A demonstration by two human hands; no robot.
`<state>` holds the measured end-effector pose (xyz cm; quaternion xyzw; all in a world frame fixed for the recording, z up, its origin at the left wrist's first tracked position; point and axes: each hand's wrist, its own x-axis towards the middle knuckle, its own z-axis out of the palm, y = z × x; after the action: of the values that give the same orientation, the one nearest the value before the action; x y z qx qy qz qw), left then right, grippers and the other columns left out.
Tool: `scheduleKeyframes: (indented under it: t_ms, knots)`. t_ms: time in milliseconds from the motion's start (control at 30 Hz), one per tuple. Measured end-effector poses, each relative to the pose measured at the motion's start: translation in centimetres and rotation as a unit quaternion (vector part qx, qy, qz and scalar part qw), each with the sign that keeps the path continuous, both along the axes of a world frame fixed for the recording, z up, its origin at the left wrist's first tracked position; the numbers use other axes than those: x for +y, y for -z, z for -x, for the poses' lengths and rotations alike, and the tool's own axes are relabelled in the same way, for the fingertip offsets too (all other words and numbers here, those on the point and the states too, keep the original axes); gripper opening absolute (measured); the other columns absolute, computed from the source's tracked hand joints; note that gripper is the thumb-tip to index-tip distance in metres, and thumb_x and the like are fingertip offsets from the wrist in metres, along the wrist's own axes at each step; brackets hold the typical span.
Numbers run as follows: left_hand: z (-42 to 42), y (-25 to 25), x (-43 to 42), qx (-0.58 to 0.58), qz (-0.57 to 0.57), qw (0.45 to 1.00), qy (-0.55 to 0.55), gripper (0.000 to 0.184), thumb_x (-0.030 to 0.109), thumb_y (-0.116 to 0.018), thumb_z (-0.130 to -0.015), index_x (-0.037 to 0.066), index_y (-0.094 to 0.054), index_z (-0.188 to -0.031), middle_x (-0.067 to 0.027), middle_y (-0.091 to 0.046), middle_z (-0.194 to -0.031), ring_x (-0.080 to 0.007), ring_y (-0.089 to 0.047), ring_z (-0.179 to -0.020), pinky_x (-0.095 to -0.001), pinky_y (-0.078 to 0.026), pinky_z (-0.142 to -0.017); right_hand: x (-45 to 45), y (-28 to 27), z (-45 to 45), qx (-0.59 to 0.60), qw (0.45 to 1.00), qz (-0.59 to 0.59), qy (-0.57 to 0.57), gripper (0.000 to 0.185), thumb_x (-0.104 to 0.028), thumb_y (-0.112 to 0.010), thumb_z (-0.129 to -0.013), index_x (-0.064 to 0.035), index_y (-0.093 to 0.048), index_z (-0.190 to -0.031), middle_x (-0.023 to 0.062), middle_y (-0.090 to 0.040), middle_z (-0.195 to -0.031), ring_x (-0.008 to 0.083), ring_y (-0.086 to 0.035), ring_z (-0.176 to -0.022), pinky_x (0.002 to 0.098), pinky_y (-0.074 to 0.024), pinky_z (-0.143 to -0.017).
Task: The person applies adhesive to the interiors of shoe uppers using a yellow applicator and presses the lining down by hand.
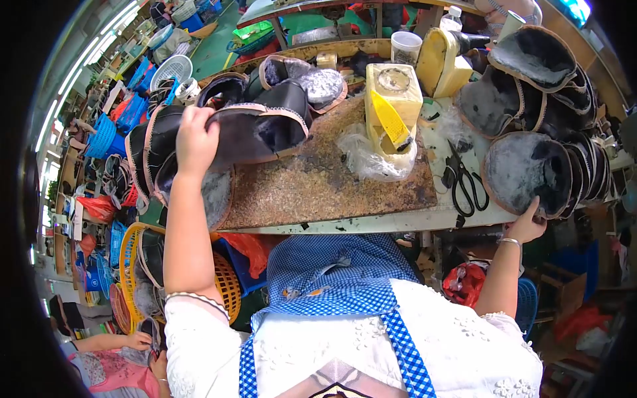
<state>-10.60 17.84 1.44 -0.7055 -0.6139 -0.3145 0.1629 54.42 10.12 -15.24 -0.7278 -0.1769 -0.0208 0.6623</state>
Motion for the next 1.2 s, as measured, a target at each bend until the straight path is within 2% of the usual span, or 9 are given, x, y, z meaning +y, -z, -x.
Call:
scheduleKeyframes:
  t_ms: [133,333,467,600,700,767,867,967,1200]
  knots:
    - [-2.7,-1.3,-7.4,0.009,-0.047,0.997,-0.053,0.013,0.007,-0.059,-0.085,0.002,-0.055,-0.096,-0.0163,-0.054,-0.102,-0.0386,-0.059,-0.087,-0.0446,-0.049,-0.072,-0.5,-1.0,1.2,-0.424,0.881,0.123,0.17,0.061,-0.032,-0.077,-0.079,0.0102,-0.053,-0.116,0.0185,-0.056,-0.113,0.0229,-0.054,-0.1,0.0333,-0.0472,-0.079]
    - [-4.0,5.6,-13.0,-0.006,0.022,0.993,-0.119,0.018,0.008,-0.058,-0.087,0.0,-0.052,-0.102,-0.0173,-0.053,-0.109,-0.0398,-0.06,-0.092,-0.0431,-0.051,-0.075,2.2,-9.9,19.2,-0.438,0.839,-0.155,-0.282,0.044,-0.004,-0.078,-0.073,-0.0045,-0.055,-0.11,0.0102,-0.058,-0.109,0.0174,-0.056,-0.09,0.0271,-0.0476,-0.073]
    - [-4.4,6.4,-14.3,-0.007,0.012,0.995,-0.103,0.022,0.002,-0.059,-0.084,0.0,-0.055,-0.105,-0.0172,-0.054,-0.109,-0.0375,-0.058,-0.097,-0.0403,-0.05,-0.079,2.6,-9.5,32.8,-0.483,0.462,-0.167,-0.725,0.034,-0.008,-0.06,-0.077,-0.0014,-0.06,-0.111,0.0165,-0.06,-0.112,0.03,-0.059,-0.105,0.038,-0.0506,-0.086]
    - [-3.8,6.5,-14.8,0.073,-0.063,0.992,-0.078,0.033,0.001,-0.065,-0.078,0.004,-0.057,-0.11,-0.0146,-0.056,-0.113,-0.0312,-0.059,-0.095,-0.0386,-0.05,-0.078,6.0,-4.7,38.5,-0.636,0.392,0.012,-0.665,0.04,-0.015,-0.051,-0.082,0.0043,-0.057,-0.116,0.0197,-0.059,-0.114,0.0319,-0.057,-0.11,0.0361,-0.0455,-0.095]
    - [-5.9,7.4,-16.2,0.158,-0.191,0.967,0.063,0.036,0.002,-0.07,-0.074,0.002,-0.06,-0.109,-0.0204,-0.058,-0.109,-0.034,-0.058,-0.097,-0.0438,-0.047,-0.082,6.6,-3.2,39.5,-0.654,0.376,-0.012,-0.656,0.038,-0.016,-0.05,-0.081,0.0048,-0.058,-0.113,0.02,-0.06,-0.109,0.0317,-0.058,-0.106,0.0364,-0.0467,-0.093]
    - [-8.0,8.1,-16.8,0.109,0.015,0.956,0.271,0.03,0.01,-0.065,-0.075,0.001,-0.061,-0.103,-0.0159,-0.062,-0.103,-0.0309,-0.059,-0.098,-0.0441,-0.048,-0.087,6.5,-2.8,39.7,-0.659,0.374,-0.028,-0.652,0.036,-0.017,-0.051,-0.082,0.0038,-0.059,-0.11,0.0201,-0.061,-0.108,0.0314,-0.058,-0.104,0.0368,-0.0475,-0.091]
    - [-8.4,12.0,-14.8,0.122,0.143,0.978,0.092,0.027,0.012,-0.061,-0.077,0.002,-0.061,-0.103,-0.0118,-0.061,-0.102,-0.0283,-0.058,-0.101,-0.0436,-0.041,-0.099,7.3,-3.4,39.7,-0.602,0.402,0.02,-0.69,0.031,-0.018,-0.055,-0.083,0.0017,-0.061,-0.106,0.02,-0.062,-0.106,0.0313,-0.06,-0.101,0.0381,-0.0488,-0.087]
    - [-7.7,12.3,-14.0,0.047,0.18,0.977,0.109,0.023,0.011,-0.06,-0.077,0.003,-0.064,-0.098,-0.0105,-0.061,-0.101,-0.0281,-0.057,-0.101,-0.0419,-0.041,-0.095,7.8,-4.3,40.8,-0.464,0.513,0.089,-0.717,0.023,-0.021,-0.063,-0.083,-0.0025,-0.065,-0.097,0.017,-0.064,-0.094,0.0315,-0.062,-0.089,0.0401,-0.049,-0.079]
    - [-7.2,11.9,-11.8,-0.033,0.237,0.969,0.06,0.027,0.014,-0.063,-0.079,0.006,-0.064,-0.105,-0.0124,-0.06,-0.109,-0.0343,-0.06,-0.096,-0.0433,-0.051,-0.078,5.8,-3.2,38.1,-0.435,0.375,-0.146,-0.806,0.019,-0.02,-0.068,-0.077,-0.0052,-0.067,-0.089,0.0093,-0.065,-0.091,0.0279,-0.062,-0.084,0.0361,-0.0514,-0.076]
